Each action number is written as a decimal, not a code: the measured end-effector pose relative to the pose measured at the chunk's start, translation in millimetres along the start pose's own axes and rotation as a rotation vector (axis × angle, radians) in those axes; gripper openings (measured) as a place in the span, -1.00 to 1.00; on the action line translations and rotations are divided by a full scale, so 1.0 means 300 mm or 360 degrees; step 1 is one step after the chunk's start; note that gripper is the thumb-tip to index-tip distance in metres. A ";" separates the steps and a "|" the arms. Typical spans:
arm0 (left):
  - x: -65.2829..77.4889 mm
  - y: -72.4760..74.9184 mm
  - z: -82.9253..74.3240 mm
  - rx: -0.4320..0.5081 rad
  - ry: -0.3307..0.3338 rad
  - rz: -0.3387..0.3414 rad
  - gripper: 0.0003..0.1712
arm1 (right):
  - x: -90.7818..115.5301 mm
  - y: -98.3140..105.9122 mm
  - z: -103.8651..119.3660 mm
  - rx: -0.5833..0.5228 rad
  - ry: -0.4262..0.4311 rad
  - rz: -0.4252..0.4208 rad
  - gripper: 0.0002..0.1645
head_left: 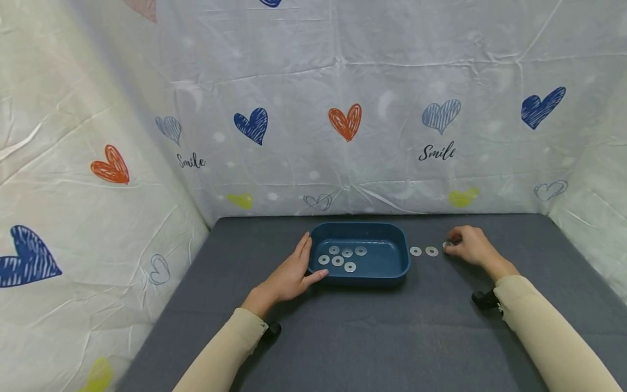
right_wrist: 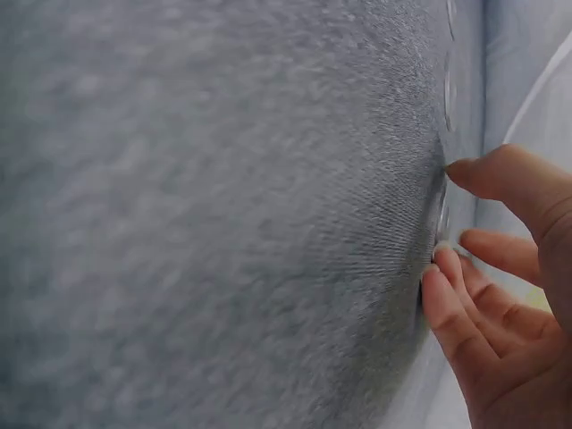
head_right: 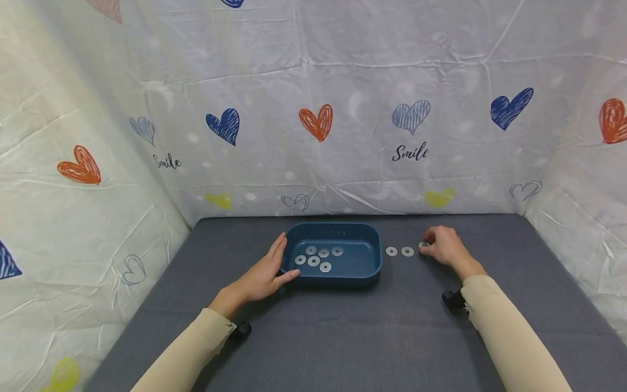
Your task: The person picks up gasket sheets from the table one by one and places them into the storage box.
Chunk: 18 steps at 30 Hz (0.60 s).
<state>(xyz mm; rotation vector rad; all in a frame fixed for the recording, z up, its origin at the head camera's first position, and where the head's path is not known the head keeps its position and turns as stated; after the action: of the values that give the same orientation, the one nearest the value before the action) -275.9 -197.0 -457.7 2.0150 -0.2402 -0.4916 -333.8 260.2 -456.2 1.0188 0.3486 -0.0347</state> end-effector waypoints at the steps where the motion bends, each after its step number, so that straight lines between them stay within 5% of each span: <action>1: 0.000 0.000 0.000 0.0001 -0.0001 -0.0003 0.17 | -0.004 0.001 -0.002 0.0002 -0.0001 0.0001 -0.58; 11: 0.003 -0.010 0.003 0.0005 0.0007 0.0002 0.18 | -0.019 -0.002 -0.014 0.0030 -0.0112 0.0143 -0.69; 18: 0.002 -0.001 0.002 0.0023 0.0014 0.0007 0.18 | -0.011 -0.002 0.007 0.0038 -0.0103 0.0086 -0.66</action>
<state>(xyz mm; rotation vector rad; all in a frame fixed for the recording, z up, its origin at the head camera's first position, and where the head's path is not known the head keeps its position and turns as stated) -275.5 -197.5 -458.4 2.0298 -0.2432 -0.4791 -336.3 257.7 -454.7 1.0477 0.2620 -0.0234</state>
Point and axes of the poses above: each hand's wrist, its own x-axis away from the middle knuckle, its own y-axis out of the back of the hand, z = x × y, the point moved 2 cm from there along -x, towards the middle knuckle, and after that the axes turned 12 degrees about -z, right-handed, at the moved point
